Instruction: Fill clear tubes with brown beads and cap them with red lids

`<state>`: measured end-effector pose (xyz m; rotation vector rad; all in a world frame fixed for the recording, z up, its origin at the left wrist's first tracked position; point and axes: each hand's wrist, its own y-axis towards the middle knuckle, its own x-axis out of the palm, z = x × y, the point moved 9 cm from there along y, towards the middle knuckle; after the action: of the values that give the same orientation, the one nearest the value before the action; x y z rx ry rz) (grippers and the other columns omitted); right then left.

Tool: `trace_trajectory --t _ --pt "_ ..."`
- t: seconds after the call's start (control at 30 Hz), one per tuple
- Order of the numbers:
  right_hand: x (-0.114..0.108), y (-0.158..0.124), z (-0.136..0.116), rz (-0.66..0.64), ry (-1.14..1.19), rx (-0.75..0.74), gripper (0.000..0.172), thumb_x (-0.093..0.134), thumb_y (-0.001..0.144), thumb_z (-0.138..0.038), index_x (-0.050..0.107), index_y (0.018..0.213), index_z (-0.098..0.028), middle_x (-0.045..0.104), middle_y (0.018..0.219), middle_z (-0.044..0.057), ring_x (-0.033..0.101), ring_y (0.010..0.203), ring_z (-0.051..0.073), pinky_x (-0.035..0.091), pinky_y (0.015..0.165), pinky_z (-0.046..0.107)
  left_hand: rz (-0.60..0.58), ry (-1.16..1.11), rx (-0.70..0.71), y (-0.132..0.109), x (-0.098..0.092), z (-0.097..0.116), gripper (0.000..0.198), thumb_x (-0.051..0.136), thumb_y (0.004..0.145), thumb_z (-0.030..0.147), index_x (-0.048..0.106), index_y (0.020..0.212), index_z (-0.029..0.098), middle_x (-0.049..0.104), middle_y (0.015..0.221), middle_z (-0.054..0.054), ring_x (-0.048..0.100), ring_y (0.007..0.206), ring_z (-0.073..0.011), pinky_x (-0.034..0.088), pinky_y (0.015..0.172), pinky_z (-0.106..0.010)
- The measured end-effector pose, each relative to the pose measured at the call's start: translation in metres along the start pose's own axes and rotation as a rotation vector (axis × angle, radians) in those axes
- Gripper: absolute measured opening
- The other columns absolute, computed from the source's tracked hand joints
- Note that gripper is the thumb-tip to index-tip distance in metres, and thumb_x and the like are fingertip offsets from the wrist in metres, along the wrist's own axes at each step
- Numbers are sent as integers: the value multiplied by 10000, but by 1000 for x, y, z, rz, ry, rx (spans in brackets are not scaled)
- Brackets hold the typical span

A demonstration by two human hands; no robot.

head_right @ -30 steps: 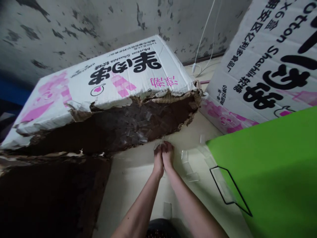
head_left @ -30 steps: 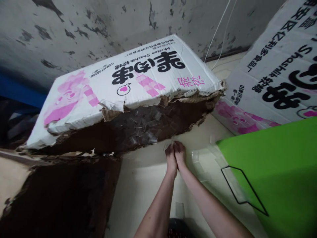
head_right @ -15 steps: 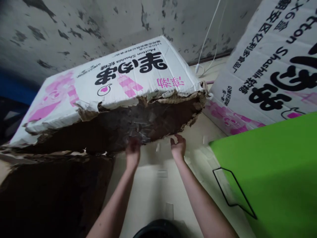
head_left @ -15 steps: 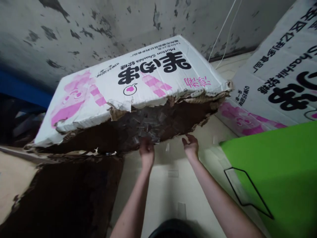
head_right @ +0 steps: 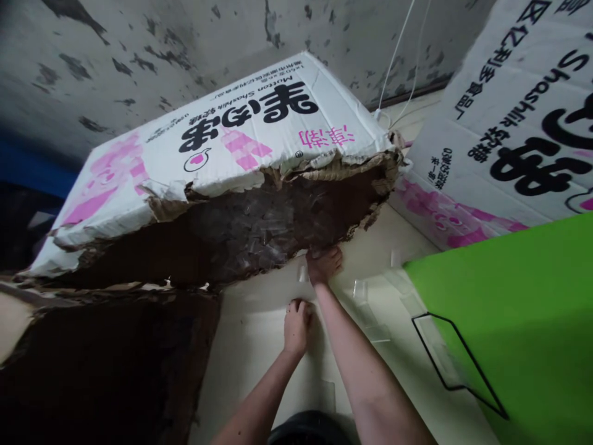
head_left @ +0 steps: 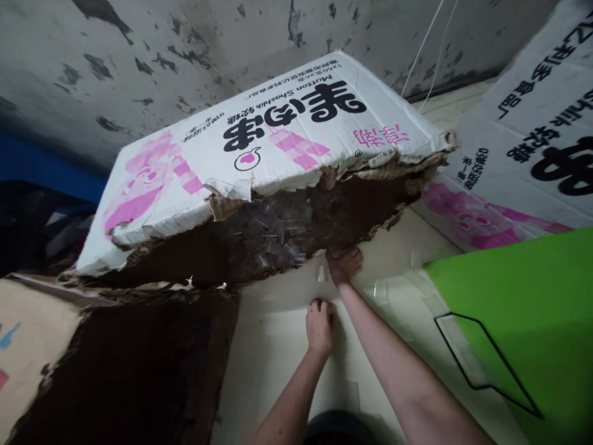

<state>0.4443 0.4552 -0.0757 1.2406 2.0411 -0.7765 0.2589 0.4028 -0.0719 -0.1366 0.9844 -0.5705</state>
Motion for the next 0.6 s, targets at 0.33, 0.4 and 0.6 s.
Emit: trace_trajectory --t 0.33,0.4,0.6 --pt "6 10 9 -193 18 144 487 672 641 -401 530 1049 -175 591 1021 162 607 860 285 470 726 365 433 -903 -349 114 -127 -18 332 374 865 428 504 1084 215 578 900 -34 599 763 -136 509 658 -281" --pt "7 7 9 -202 17 161 458 677 640 -343 532 1045 -184 588 1031 137 610 851 257 469 724 334 514 -1121 -347 124 -151 -19 313 404 861 433 495 1111 266 581 929 -6 608 745 -104 507 642 -243" --pt "8 -5 3 -118 -2 249 552 620 699 -305 451 1210 -181 557 1104 154 571 968 276 454 801 354 594 -1355 -615 84 -116 -78 125 550 762 240 558 875 187 538 638 17 543 521 -101 457 521 -226"
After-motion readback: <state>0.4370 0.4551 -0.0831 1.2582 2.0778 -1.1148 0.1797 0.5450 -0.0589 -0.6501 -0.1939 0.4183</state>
